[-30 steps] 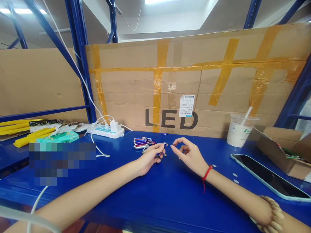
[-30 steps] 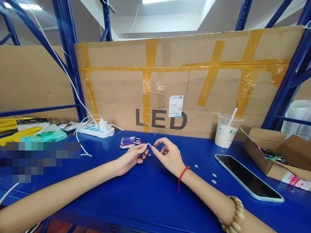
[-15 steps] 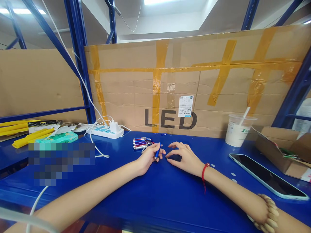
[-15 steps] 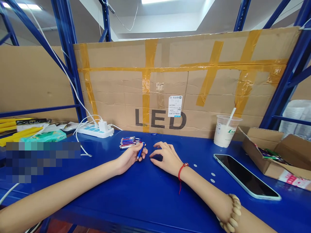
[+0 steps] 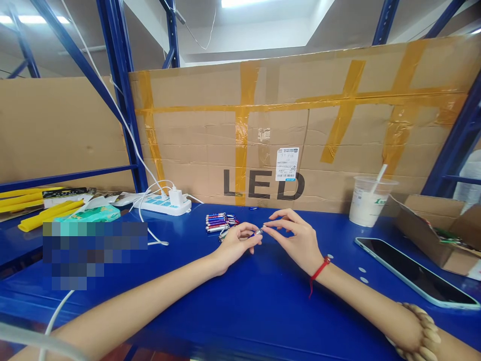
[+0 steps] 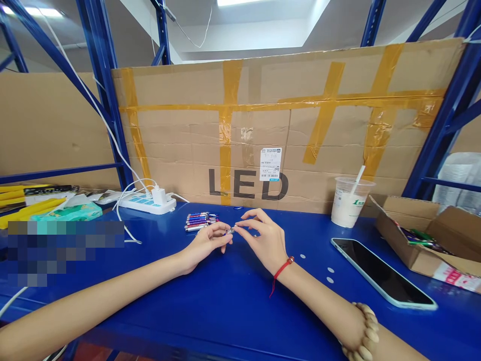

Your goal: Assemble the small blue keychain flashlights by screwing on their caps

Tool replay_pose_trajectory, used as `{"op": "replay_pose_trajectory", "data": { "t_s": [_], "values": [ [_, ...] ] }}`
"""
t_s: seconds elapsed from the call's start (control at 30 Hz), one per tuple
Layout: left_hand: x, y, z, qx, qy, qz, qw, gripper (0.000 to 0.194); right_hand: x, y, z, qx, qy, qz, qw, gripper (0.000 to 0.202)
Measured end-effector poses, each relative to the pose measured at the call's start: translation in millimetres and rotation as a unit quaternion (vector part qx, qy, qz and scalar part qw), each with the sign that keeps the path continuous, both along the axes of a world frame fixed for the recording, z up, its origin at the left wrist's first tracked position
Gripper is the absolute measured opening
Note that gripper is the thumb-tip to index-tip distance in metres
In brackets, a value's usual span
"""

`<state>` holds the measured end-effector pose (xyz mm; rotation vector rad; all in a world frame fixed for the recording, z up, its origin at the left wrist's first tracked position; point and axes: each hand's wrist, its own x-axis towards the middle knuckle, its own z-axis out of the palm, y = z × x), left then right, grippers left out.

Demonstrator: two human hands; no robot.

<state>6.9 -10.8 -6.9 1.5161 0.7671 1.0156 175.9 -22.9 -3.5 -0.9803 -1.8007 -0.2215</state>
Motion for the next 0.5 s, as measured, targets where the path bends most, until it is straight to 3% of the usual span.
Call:
{"op": "replay_pose_trajectory", "data": {
  "t_s": [0.3, 0.4, 0.5],
  "values": [
    [-1.4, 0.0, -2.0, 0.016, -0.005, -0.019, 1.0, 0.04, -5.7, -5.4, 0.4, -0.057, 0.009, 0.131, 0.99, 0.019],
    [-0.9, -0.2, -2.4, 0.02, -0.007, -0.019, 1.0, 0.041, -5.9, -4.8, 1.4, -0.079, 0.024, 0.113, 0.99, 0.02],
    [-1.6, 0.1, -0.5, 0.024, -0.008, -0.008, 1.0, 0.036, 0.2, 1.3, 2.7, -0.096, 0.055, 0.038, 0.993, 0.021]
  ]
}}
